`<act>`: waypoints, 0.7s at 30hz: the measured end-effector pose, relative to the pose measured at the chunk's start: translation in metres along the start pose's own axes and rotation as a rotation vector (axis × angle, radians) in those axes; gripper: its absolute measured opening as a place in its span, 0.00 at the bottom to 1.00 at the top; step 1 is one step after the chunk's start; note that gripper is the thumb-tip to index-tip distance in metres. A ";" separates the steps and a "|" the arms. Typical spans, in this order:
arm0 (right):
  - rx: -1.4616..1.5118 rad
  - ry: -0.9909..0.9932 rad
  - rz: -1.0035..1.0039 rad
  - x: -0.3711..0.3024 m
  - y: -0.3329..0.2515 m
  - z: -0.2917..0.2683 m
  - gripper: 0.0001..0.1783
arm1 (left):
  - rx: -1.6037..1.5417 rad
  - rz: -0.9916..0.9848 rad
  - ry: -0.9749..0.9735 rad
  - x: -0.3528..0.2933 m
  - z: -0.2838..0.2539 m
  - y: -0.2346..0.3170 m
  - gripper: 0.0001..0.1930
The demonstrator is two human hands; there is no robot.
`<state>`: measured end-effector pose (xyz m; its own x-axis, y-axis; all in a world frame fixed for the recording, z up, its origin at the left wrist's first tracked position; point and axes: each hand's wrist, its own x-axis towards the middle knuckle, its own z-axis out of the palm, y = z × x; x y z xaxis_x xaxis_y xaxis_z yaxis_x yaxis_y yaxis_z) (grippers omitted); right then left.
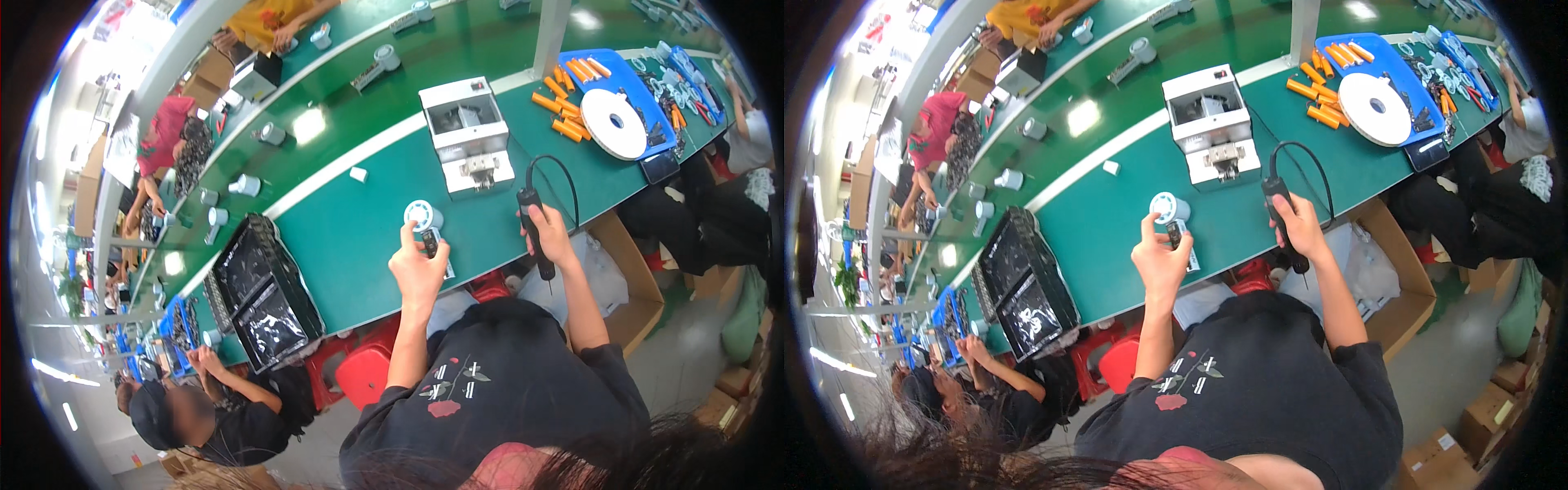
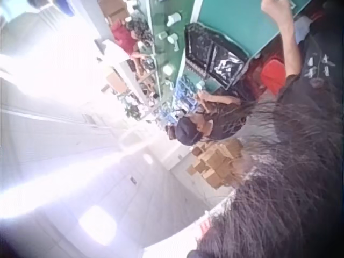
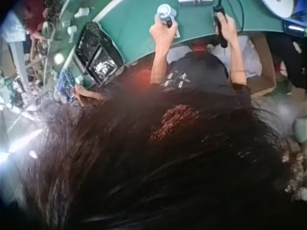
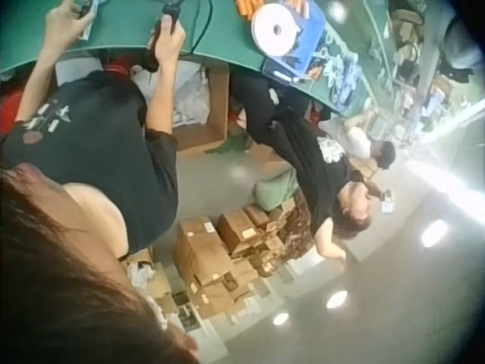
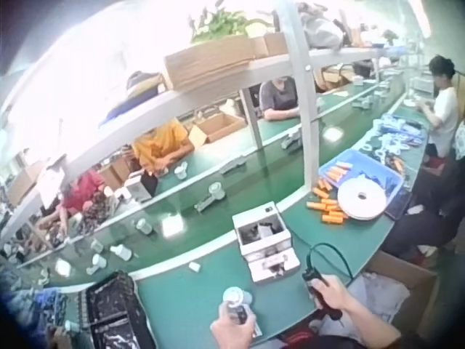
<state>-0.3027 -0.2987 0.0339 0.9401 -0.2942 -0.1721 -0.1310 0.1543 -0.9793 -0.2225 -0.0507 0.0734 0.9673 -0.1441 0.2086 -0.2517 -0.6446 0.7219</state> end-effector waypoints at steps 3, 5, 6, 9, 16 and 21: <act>-0.005 0.007 0.008 0.002 0.004 0.002 0.26 | 0.030 0.030 -0.043 -0.014 0.012 0.001 0.31; -0.020 0.000 0.009 0.001 0.005 0.001 0.27 | 0.066 -0.019 -0.153 -0.020 0.013 0.000 0.36; -0.016 0.009 0.019 0.000 0.006 0.000 0.27 | 0.062 -0.022 -0.152 -0.023 0.011 -0.003 0.36; 0.008 0.009 0.031 -0.004 0.005 -0.001 0.27 | 0.003 0.190 -0.192 -0.037 0.003 -0.018 0.32; 0.006 0.039 -0.185 0.003 -0.066 0.012 0.28 | 0.061 0.540 -0.160 -0.057 0.007 -0.045 0.30; 0.133 0.140 -0.568 0.024 -0.125 0.043 0.38 | 0.027 0.550 -0.129 -0.055 0.014 -0.049 0.30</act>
<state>-0.2506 -0.2840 0.1564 0.7997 -0.4855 0.3531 0.4289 0.0505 -0.9019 -0.2629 -0.0222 0.0172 0.6902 -0.5539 0.4656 -0.7206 -0.4673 0.5122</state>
